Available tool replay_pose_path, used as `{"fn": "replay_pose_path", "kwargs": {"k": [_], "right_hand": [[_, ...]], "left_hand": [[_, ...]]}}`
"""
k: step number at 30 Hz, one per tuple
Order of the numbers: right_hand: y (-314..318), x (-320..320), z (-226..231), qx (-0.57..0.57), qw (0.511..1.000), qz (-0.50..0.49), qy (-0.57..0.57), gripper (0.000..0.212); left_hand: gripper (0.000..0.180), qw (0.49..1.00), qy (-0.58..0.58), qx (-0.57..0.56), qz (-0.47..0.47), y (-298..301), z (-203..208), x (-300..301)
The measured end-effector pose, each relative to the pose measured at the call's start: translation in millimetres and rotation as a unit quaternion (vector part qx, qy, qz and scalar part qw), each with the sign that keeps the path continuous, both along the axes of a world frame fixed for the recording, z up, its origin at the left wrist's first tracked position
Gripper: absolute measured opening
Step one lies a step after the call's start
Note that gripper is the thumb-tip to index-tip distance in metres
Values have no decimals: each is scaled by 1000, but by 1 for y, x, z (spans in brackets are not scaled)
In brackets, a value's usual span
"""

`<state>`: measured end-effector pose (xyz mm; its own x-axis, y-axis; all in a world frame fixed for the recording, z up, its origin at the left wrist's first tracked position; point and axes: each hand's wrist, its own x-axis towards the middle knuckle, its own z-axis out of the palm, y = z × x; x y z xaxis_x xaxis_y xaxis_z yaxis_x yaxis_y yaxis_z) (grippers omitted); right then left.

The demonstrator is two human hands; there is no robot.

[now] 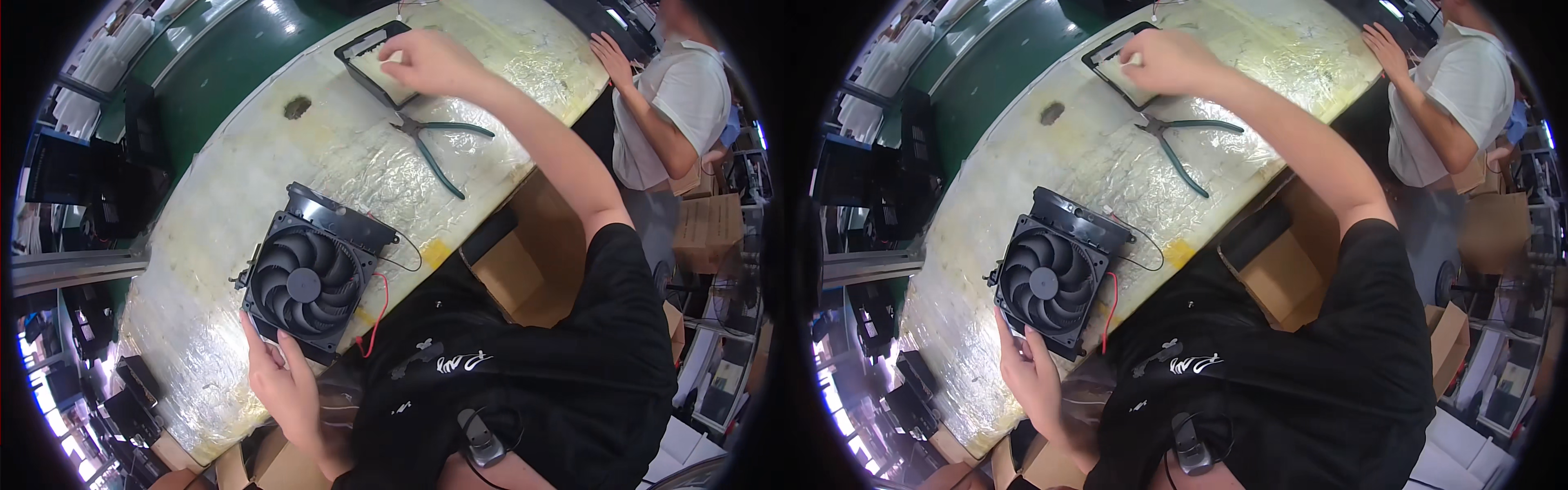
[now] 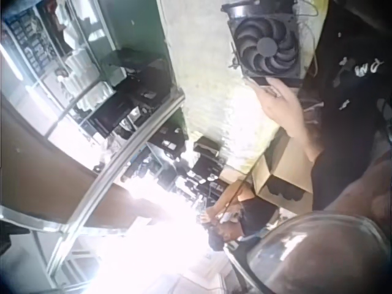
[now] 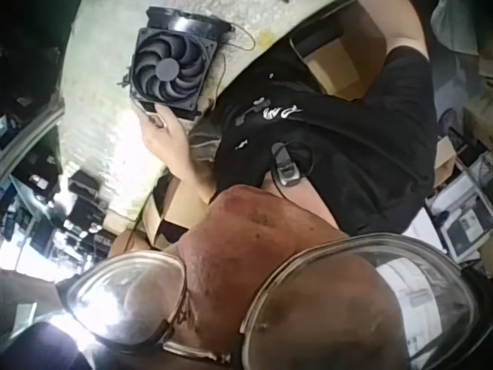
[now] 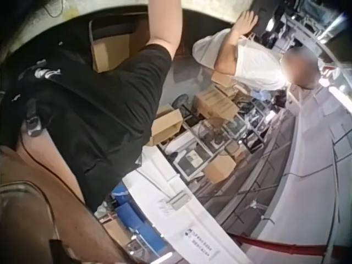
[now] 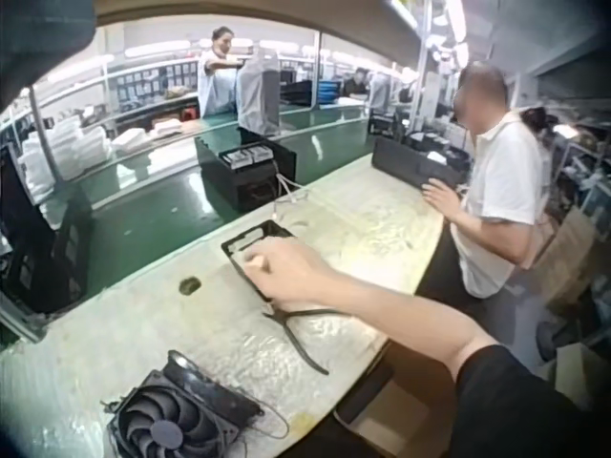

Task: Assembling electronic fan units into plastic housings using zip ties and pliers on a factory assembly line.

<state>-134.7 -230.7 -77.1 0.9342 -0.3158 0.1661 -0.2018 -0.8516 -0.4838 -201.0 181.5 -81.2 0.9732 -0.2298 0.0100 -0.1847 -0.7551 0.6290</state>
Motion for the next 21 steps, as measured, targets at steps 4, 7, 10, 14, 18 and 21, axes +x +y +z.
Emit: {"fn": "replay_pose_path", "kwargs": {"k": [4, 7, 10, 14, 18, 21], "right_hand": [[-17, 26, -21, -85, 995, -3, 50, 26], [-15, 43, -29, -89, 995, 15, 31, 25], [-17, 53, -27, -80, 995, 8, 64, 25], [-23, 57, -22, -78, 994, 16, 75, 24], [-25, 52, -21, 1, 995, -19, 97, 22], [-46, 45, -37, 42, 999, -14, -8, 23]], "left_hand": [[63, 998, 52, 40, -16, 0, 9, -1], [64, 997, 42, 42, -45, 6, 7, -3], [65, 997, 63, 36, -29, 6, 6, -4], [64, 998, 60, 4, -15, 1, 4, -6], [60, 999, 37, 5, -32, 4, 0, 9], [55, 999, 22, -1, -32, 3, 0, 15]]}}
